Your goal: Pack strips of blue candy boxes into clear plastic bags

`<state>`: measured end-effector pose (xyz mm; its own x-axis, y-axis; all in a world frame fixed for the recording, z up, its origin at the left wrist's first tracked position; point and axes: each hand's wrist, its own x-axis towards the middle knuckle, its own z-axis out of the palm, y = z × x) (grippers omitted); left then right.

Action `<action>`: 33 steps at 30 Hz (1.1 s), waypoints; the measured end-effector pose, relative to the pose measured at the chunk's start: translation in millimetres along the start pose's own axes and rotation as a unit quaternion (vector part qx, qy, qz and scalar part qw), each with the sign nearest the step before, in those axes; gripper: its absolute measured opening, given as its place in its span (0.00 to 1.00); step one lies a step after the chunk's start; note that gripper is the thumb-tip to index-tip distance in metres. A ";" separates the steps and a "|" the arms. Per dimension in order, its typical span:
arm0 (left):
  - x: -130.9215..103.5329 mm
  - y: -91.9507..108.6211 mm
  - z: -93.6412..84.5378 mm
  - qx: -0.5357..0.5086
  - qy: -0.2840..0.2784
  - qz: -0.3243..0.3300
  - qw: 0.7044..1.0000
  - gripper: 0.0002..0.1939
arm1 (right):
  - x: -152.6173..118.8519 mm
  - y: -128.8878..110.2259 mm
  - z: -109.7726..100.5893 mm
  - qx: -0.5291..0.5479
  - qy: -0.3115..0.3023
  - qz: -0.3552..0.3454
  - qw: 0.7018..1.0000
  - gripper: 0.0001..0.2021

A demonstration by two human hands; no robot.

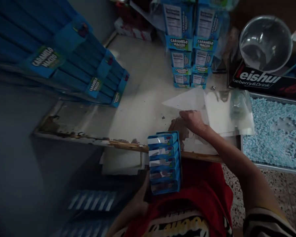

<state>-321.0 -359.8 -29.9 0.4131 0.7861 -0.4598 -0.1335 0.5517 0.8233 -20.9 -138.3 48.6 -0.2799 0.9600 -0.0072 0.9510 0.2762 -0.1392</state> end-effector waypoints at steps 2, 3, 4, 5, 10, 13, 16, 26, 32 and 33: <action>8.3 16.9 -27.6 0.049 -0.049 -0.001 0.998 0.58 | 5.9 -1.0 1.2 -0.004 -0.037 -0.012 0.999 0.10; 13.6 33.2 -40.4 0.089 -0.073 -0.006 0.993 0.55 | 7.8 -2.1 1.0 -0.010 -0.052 -0.023 0.998 0.10; 19.8 53.8 -51.1 0.148 -0.099 -0.017 0.984 0.50 | 9.3 -3.4 0.6 -0.016 -0.066 -0.038 0.997 0.10; 27.4 77.6 -58.8 0.214 -0.137 -0.032 0.967 0.42 | 10.6 -5.0 0.1 -0.021 -0.078 -0.057 0.995 0.10; 93.0 188.1 -50.0 0.480 0.158 0.352 0.788 0.13 | 20.5 -15.7 -4.2 -0.020 -0.095 -0.146 0.985 0.06; 146.4 213.1 -30.1 0.602 0.111 0.566 0.552 0.14 | 29.2 -22.6 -10.2 -0.032 -0.091 -0.160 0.982 0.06; 187.0 211.1 -24.2 0.708 0.066 0.523 0.470 0.14 | 35.1 -24.4 -14.8 -0.023 -0.073 -0.173 0.982 0.05; 188.9 185.2 -32.1 0.656 0.100 0.549 0.508 0.13 | 15.3 -27.6 -17.8 0.008 -0.017 -0.113 0.993 0.15; 171.6 153.0 -17.2 0.686 0.138 0.561 0.443 0.11 | -17.4 -39.6 -18.4 -0.058 -0.108 0.043 0.992 0.11; 168.5 149.5 -16.0 0.685 0.151 0.562 0.438 0.11 | -19.3 -43.0 -19.2 -0.067 -0.105 0.043 0.991 0.10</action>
<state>-285.8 -140.4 10.4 0.6145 0.4625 0.6391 0.6522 -0.7536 -0.0817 -53.9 -167.9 73.7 -0.2054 0.9532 -0.2217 0.9774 0.2114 0.0036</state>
